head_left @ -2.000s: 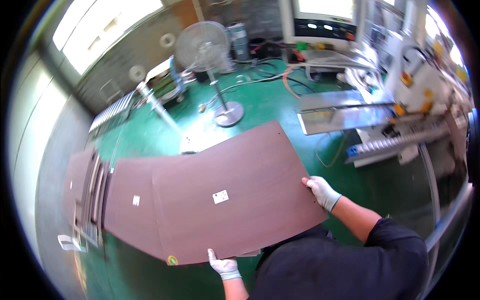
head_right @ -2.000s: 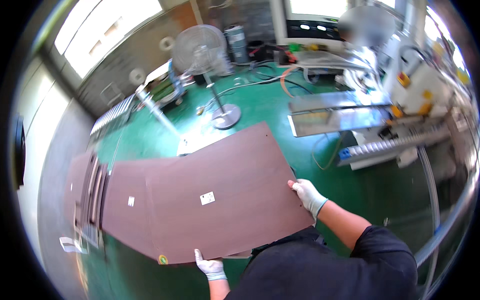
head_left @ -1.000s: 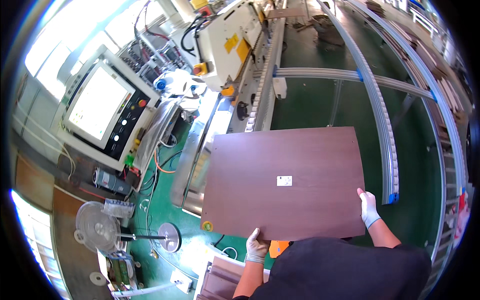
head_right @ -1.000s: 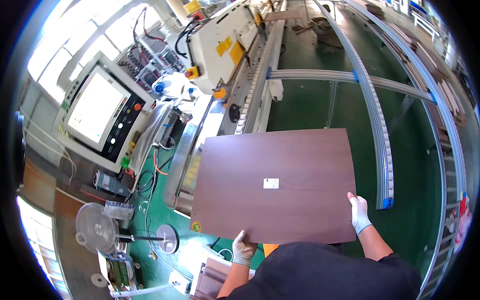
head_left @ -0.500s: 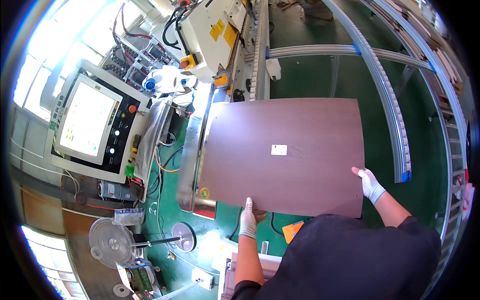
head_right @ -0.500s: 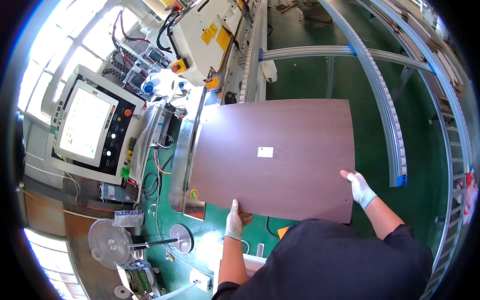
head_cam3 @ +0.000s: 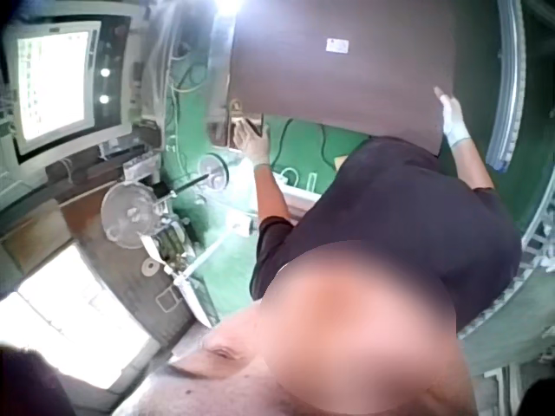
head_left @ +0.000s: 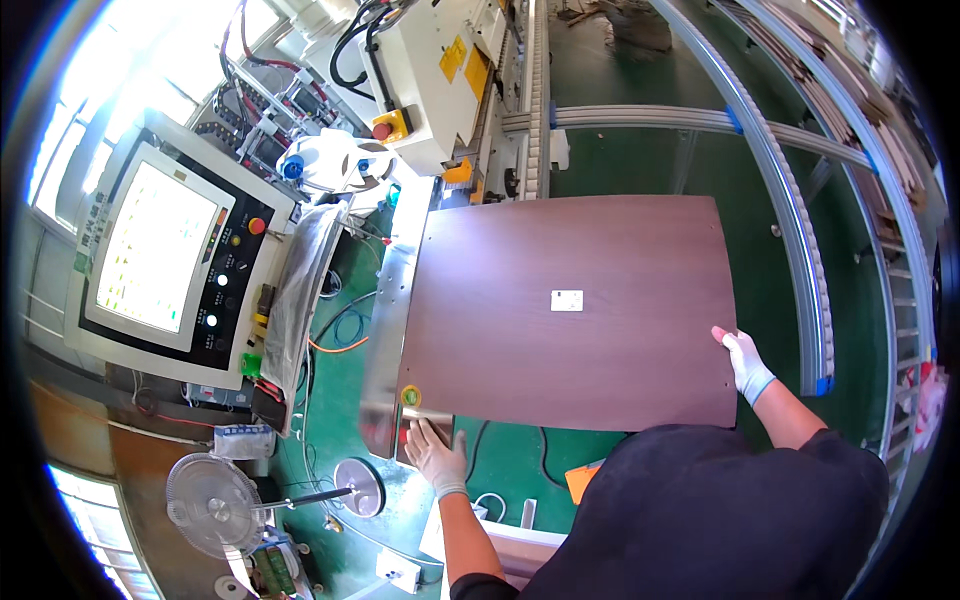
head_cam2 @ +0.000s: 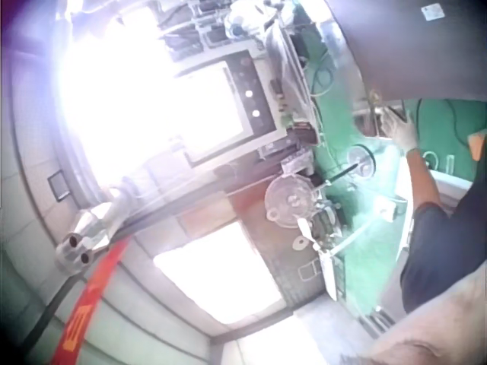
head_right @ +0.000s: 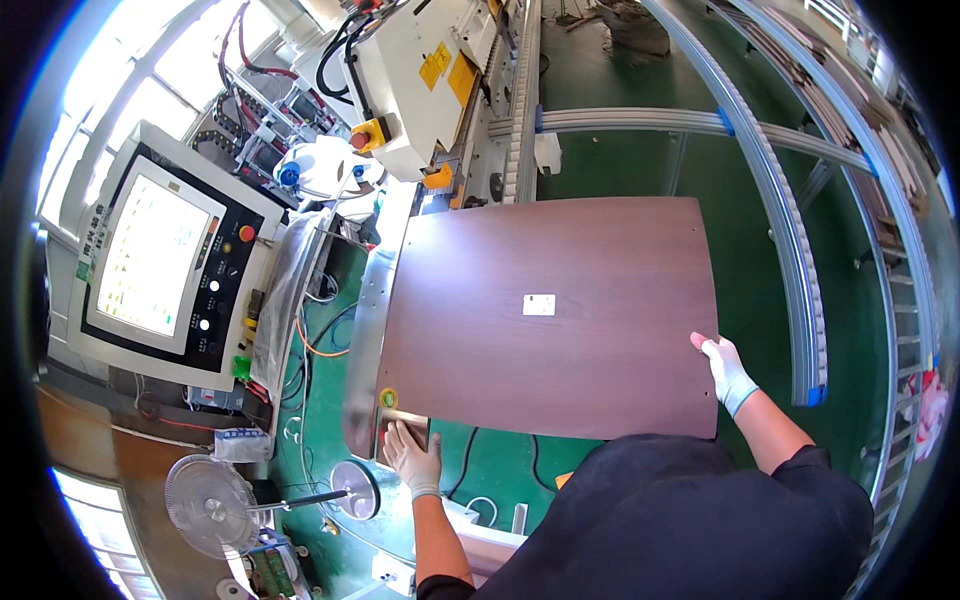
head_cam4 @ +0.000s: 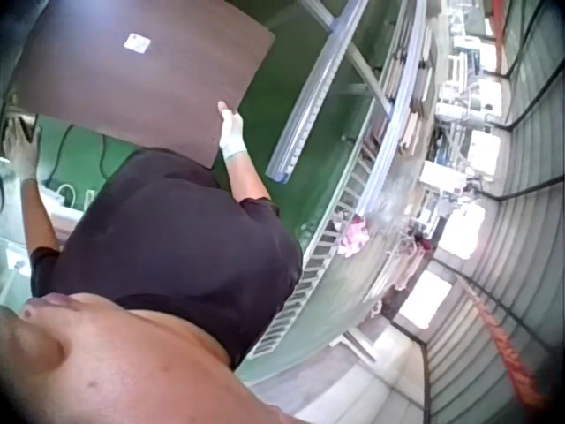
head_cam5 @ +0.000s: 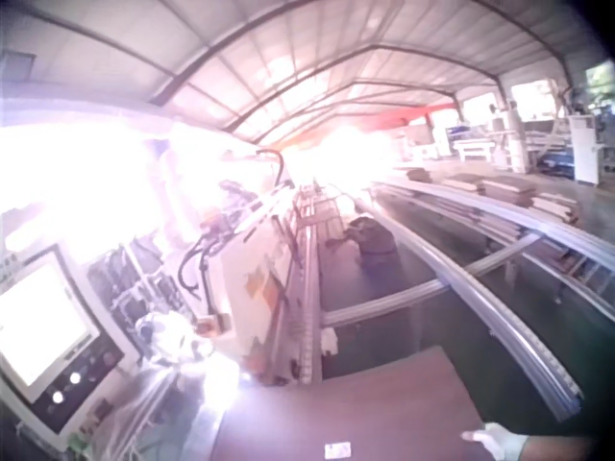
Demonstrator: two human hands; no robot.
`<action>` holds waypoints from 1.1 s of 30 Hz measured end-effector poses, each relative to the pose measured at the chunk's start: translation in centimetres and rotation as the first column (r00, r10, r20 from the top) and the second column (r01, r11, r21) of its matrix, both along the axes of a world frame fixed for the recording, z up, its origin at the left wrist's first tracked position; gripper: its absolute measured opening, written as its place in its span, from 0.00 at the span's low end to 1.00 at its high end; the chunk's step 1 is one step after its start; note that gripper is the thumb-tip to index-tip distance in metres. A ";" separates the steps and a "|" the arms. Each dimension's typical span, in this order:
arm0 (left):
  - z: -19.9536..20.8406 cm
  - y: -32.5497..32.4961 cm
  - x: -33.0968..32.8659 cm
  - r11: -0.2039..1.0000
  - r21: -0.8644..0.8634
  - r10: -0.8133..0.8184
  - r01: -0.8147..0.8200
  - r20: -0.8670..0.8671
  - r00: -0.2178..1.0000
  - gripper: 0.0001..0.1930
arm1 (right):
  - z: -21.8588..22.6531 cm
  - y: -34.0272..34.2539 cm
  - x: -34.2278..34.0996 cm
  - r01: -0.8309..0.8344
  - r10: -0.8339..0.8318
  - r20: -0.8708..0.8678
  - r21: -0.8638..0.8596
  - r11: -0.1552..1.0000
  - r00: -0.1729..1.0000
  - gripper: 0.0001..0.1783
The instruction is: The person picks up wooden panels from a stack one at a time and feeds them into an edge banding machine.
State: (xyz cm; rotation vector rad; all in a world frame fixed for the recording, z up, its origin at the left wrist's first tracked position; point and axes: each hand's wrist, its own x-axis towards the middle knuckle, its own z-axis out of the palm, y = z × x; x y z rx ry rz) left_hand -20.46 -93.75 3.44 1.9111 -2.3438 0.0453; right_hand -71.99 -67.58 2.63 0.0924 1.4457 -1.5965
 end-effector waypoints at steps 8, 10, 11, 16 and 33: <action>0.4 0.4 -0.6 0.993 0.069 0.092 -0.094 0.028 0.995 0.43 | -3.2 -2.9 -6.7 0.028 -0.011 -0.206 0.079 0.996 0.978 0.20; 0.3 0.4 -0.9 0.992 0.050 0.110 -0.112 0.029 0.993 0.43 | -3.6 -4.4 -8.3 -0.007 0.033 -0.258 0.099 0.995 0.966 0.21; 0.3 0.3 -1.1 0.994 0.041 0.095 -0.097 0.046 0.994 0.43 | -3.6 -4.7 -9.1 0.024 0.015 -0.276 0.139 0.990 0.961 0.23; 1.3 0.5 -1.6 0.996 0.034 0.086 -0.088 0.059 0.995 0.42 | -2.6 -8.3 -13.7 -0.005 0.050 -0.282 0.156 0.988 0.958 0.23; 0.9 0.9 -1.3 0.989 0.025 0.145 -0.145 0.020 0.989 0.43 | -8.6 -20.0 -30.4 0.095 0.065 -0.753 0.168 0.981 0.655 0.26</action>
